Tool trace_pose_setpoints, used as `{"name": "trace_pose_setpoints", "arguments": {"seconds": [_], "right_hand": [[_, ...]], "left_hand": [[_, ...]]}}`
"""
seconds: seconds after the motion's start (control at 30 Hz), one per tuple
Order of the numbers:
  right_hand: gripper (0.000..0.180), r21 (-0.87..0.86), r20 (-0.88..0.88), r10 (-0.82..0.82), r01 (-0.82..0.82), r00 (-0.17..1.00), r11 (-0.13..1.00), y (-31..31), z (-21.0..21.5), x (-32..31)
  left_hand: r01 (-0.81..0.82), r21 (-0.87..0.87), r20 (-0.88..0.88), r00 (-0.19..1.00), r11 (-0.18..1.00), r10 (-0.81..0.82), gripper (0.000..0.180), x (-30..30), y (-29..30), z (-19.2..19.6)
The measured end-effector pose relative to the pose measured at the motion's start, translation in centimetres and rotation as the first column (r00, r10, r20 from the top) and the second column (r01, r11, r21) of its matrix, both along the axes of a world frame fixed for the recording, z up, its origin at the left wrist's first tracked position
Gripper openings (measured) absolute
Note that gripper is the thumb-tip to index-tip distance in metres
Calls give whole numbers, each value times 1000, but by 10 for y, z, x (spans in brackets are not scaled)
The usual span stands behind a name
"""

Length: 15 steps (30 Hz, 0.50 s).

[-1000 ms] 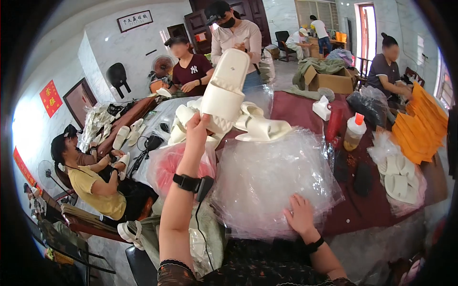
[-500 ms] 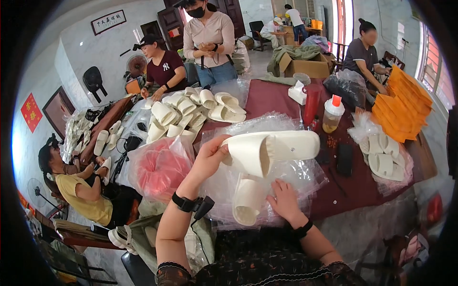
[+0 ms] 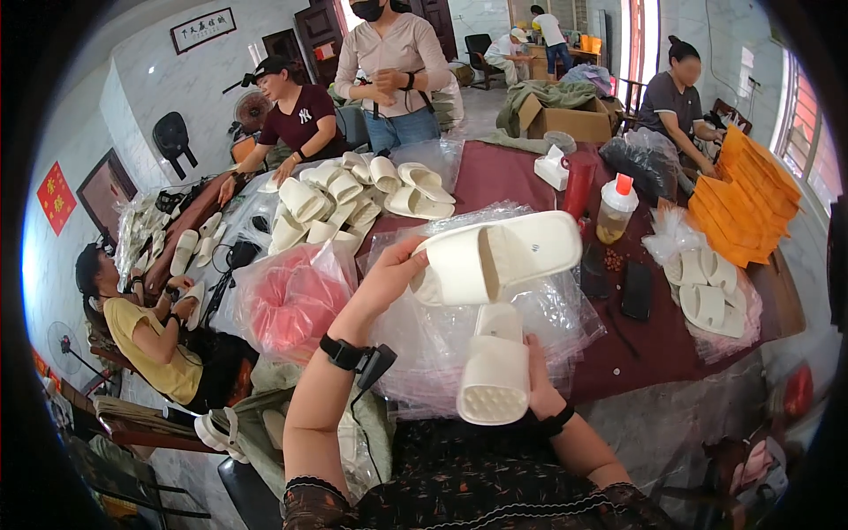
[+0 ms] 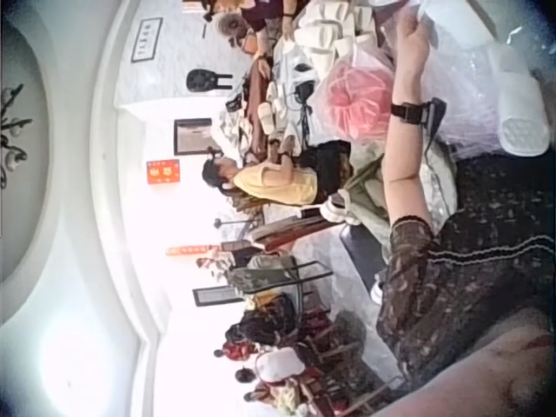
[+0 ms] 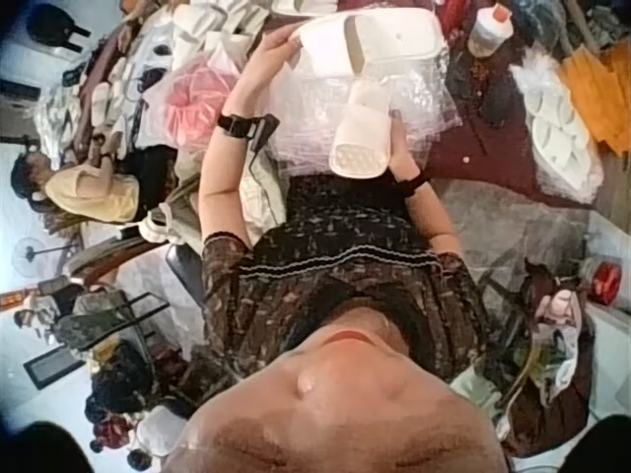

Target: Packing white sandals into plastic bags in a manufacturing setting.

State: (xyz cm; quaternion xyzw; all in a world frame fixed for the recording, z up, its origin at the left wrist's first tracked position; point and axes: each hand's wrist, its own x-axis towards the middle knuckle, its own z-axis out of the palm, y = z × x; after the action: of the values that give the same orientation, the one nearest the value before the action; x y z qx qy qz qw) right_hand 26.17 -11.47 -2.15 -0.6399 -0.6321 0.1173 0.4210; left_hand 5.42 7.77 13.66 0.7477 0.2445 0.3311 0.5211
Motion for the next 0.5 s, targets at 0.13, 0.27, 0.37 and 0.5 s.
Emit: {"name": "trace_pose_setpoints", "arguments": {"seconds": [0.13, 0.27, 0.37, 0.5], "right_hand": [[39, -11, 177, -27, 29, 984, 1000, 5, -12, -4], [41, 19, 324, -31, 26, 945, 999, 8, -14, -8], [40, -27, 338, -39, 51, 940, 998, 7, -19, -2], [40, -7, 308, -28, 32, 951, 999, 5, -21, 10]], "left_hand": [[-208, -186, -220, 961, 960, 166, 37, -10, 43, -61], [-154, 24, -412, 899, 988, 150, 49, -32, 48, -101], [-245, 156, -491, 821, 957, 290, 63, -30, 20, -106], [-33, 599, -446, 816, 800, 367, 87, -28, -41, -93]]}}
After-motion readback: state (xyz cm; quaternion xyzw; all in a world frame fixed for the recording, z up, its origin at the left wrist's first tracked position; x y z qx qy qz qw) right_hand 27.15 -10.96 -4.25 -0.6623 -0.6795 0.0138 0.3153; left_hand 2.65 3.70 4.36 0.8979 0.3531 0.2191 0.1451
